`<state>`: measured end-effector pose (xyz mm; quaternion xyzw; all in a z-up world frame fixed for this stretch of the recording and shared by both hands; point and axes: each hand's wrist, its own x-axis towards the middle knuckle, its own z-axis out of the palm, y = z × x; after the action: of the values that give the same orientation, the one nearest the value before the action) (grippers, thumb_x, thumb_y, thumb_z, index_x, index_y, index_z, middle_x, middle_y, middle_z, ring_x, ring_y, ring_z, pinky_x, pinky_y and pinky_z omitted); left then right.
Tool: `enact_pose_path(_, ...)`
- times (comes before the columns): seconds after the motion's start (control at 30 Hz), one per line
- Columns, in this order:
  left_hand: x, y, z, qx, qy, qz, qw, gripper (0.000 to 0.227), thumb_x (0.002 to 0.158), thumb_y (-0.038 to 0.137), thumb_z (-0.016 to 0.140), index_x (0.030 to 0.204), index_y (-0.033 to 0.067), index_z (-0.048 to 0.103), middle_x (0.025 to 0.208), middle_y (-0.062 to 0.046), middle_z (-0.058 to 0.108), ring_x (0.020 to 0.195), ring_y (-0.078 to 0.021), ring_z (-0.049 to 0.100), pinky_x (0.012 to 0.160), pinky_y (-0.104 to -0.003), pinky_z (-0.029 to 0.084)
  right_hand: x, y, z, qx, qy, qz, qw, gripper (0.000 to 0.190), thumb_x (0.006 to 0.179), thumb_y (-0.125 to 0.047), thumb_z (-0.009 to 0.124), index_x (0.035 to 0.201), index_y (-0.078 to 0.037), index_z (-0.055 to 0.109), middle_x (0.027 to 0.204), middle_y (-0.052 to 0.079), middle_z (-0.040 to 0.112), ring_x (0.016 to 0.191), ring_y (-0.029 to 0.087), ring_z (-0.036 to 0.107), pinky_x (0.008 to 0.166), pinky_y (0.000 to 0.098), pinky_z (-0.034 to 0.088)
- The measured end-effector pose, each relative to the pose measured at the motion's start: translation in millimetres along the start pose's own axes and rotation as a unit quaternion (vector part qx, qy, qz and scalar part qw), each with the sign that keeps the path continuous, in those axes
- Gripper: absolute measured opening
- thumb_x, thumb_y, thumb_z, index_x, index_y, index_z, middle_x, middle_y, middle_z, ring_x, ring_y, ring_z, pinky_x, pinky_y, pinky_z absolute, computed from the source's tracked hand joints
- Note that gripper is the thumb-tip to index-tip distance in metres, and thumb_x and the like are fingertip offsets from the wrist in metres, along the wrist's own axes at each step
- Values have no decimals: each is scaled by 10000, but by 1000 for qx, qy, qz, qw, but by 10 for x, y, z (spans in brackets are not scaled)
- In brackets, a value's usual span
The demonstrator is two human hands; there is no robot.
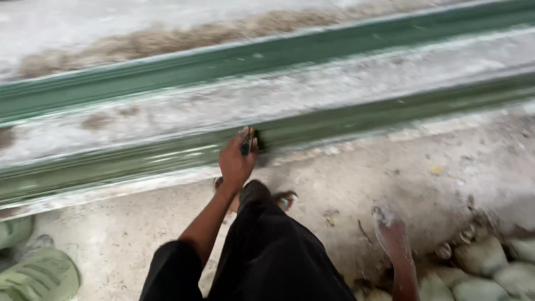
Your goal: Mixing gypsum plaster and applying a release agent to molds for casting.
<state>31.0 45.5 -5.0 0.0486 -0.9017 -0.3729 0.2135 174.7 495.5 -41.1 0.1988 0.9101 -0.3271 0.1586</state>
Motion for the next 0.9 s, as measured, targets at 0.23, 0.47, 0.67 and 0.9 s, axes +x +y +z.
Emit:
enact_pose_path(0.23, -17, 1066, 1233, -56, 41, 41, 997, 379, 948, 201, 773, 1307, 114, 687, 1111, -152, 738, 906, -328, 755, 758, -390, 598, 121, -61, -906, 12, 50, 37, 998, 421, 946, -336, 544, 1259, -87, 676, 1181, 157, 731, 1075, 304, 698, 960, 421, 536)
enact_pose_path(0.47, -33, 2087, 2534, -69, 8, -14, 997, 380, 954, 180, 775, 1299, 56, 677, 1102, -133, 739, 901, -253, 764, 793, -347, 602, 746, 305, -1638, 78, -44, 89, 992, 404, 946, -290, 562, 1305, -114, 623, 1188, 132, 725, 1077, 259, 715, 934, 394, 585)
enact_pose_path(0.67, 251, 3513, 3822, -135, -167, -253, 943, 418, 934, 217, 740, 1336, 116, 680, 914, -131, 761, 717, -258, 744, 661, -343, 584, 1520, 1321, -2463, 71, -18, 35, 997, 375, 926, -163, 552, 1266, -33, 643, 1204, 153, 735, 1085, 284, 728, 948, 405, 570)
enact_pose_path(0.9, 286, 4662, 5585, -169, -157, -41, 972, 392, 908, 190, 744, 1275, 84, 656, 1089, -166, 737, 879, -361, 741, 734, -433, 598, 2277, 1815, -3542, 19, 82, 9, 996, 244, 941, -136, 607, 1142, -27, 690, 1145, 147, 745, 1030, 278, 742, 878, 378, 603)
